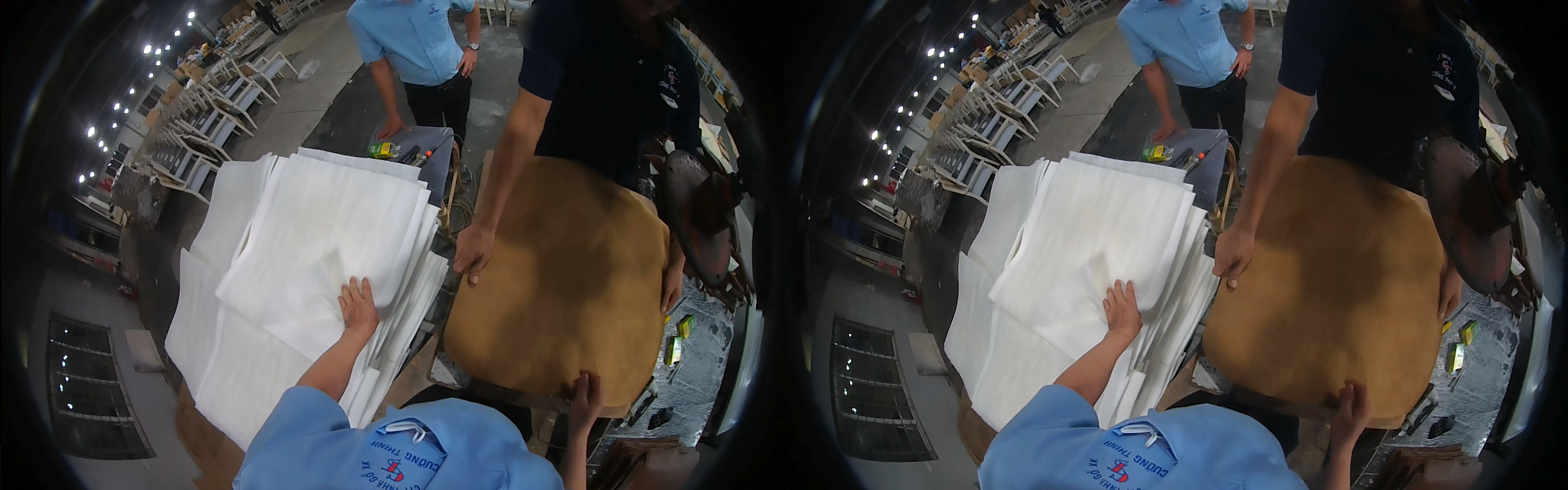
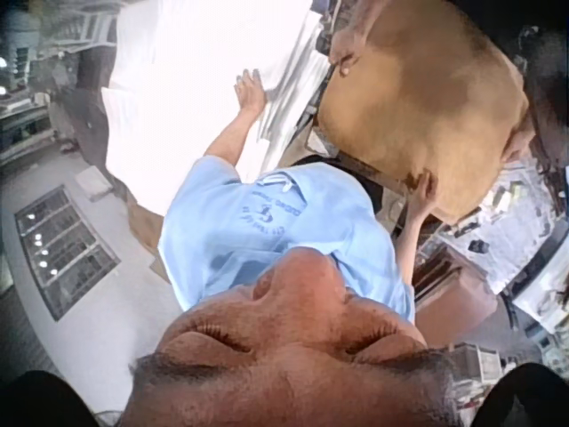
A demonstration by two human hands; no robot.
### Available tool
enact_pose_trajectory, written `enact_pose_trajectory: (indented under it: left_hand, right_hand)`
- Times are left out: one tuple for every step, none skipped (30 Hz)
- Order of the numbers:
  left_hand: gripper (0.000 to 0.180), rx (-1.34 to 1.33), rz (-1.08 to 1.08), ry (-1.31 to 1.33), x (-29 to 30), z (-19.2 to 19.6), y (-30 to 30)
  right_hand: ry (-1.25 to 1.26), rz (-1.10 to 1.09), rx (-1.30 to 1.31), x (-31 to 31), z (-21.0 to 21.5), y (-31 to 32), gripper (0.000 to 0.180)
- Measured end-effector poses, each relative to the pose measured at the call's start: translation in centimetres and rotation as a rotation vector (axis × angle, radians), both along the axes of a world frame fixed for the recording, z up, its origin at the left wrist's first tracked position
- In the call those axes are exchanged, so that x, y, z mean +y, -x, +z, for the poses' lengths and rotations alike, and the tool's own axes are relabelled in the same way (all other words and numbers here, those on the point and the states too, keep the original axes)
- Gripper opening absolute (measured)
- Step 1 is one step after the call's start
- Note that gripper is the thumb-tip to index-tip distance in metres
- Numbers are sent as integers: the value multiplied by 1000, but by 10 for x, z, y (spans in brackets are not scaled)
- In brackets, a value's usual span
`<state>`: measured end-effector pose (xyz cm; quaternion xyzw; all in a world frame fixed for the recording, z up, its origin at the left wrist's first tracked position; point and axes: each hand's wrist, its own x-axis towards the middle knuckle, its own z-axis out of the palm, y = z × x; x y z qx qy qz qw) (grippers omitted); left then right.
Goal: The person places a white fabric layer over a chair seat base, then a brown leather cover, and uses a staple gun to secure the fabric to the underside of the seat. The process is repeated for multiple seats with assistance from a coworker.
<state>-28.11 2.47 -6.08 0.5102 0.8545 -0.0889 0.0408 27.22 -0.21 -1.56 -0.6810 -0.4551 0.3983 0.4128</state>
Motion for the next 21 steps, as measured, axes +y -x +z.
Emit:
enact_pose_trajectory:
  left_hand:
    - [81,43,-8,1,0,-4,3]
    - [82,94,-24,-37,1,-8,4]
    - [84,146,-39,-76,3,-10,4]
    - [85,195,-60,-121,9,-10,5]
    - [82,207,-79,-138,15,-8,6]
    - [79,216,-96,-150,17,-7,7]
    - [76,226,-114,-162,19,-6,7]
    - [72,218,-100,-115,18,-6,9]
    - [68,210,-86,-69,18,-4,11]
    - [64,203,-71,-23,17,-3,13]
    - [67,252,-70,-34,22,-1,13]
    - [70,293,-71,-50,30,1,9]
    - [73,331,-71,-63,36,4,4]
    - [81,277,-61,-17,33,8,10]
    - [88,217,-54,34,27,14,21]
    - [96,145,-53,86,23,24,30]
    - [100,114,-72,61,21,39,41]
    - [105,86,-87,37,16,57,55]
    - [109,58,-105,14,11,79,72]
    - [105,34,-105,-58,5,110,96]
    - [101,9,-105,-132,1,147,120]
  right_hand:
    - [6,0,10,-4,3,-1,14]
    - [7,-1,19,-7,7,-1,13]
    - [8,-1,28,-10,9,0,13]
    - [17,-30,64,-13,9,2,13]
    - [7,-31,52,-17,6,1,13]
    - [3,-30,37,-22,4,0,13]
    - [-2,-29,23,-24,2,-1,13]
    - [5,-50,143,-27,3,2,13]
    - [-4,-29,127,-28,1,3,13]
    - [-14,-7,110,-30,0,5,13]
    - [-30,13,94,-29,-1,7,14]
    - [-30,-1,84,-29,-3,10,14]
    - [-27,-13,71,-31,-4,10,14]
    - [-19,-14,78,-30,-4,8,14]
    - [-27,-9,106,-31,-5,6,15]
    - [-35,-10,122,-34,-6,3,15]
    - [-37,-12,143,-37,-7,1,15]
    - [-16,-30,140,-39,-7,-1,15]
    - [6,-50,135,-39,-6,-4,15]
    - [24,-71,132,-39,-5,-6,15]
    - [11,-93,150,-37,-5,-9,15]
